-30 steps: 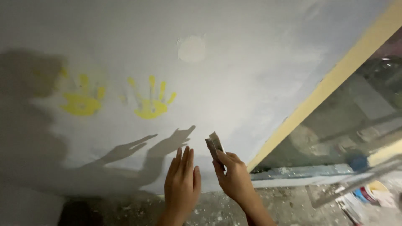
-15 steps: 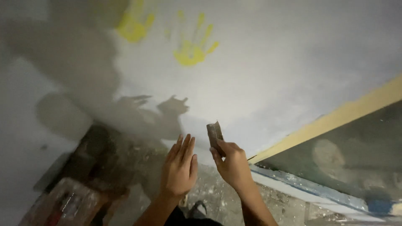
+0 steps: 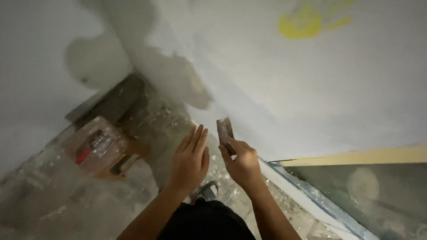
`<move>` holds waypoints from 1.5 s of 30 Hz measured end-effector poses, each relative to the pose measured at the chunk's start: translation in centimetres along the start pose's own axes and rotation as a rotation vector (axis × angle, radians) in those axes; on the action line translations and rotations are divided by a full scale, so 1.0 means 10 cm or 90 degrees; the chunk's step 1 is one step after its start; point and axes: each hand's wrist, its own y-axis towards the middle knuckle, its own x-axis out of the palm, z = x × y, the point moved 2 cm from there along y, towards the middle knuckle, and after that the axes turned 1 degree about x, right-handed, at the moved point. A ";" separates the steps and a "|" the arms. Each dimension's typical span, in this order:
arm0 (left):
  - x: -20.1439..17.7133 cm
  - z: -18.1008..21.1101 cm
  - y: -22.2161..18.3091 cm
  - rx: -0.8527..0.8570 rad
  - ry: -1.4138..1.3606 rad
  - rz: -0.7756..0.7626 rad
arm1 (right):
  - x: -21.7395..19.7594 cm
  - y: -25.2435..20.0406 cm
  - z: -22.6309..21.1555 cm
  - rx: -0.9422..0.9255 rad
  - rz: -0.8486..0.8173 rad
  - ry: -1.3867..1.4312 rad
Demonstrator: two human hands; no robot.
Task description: The person sands patched areas on a wall using sandpaper, then sands the wall using a hand sanding tool.
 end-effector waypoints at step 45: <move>-1.15 -1.86 -1.40 -0.488 0.193 0.195 | 2.85 0.45 -1.26 -0.224 -0.387 0.129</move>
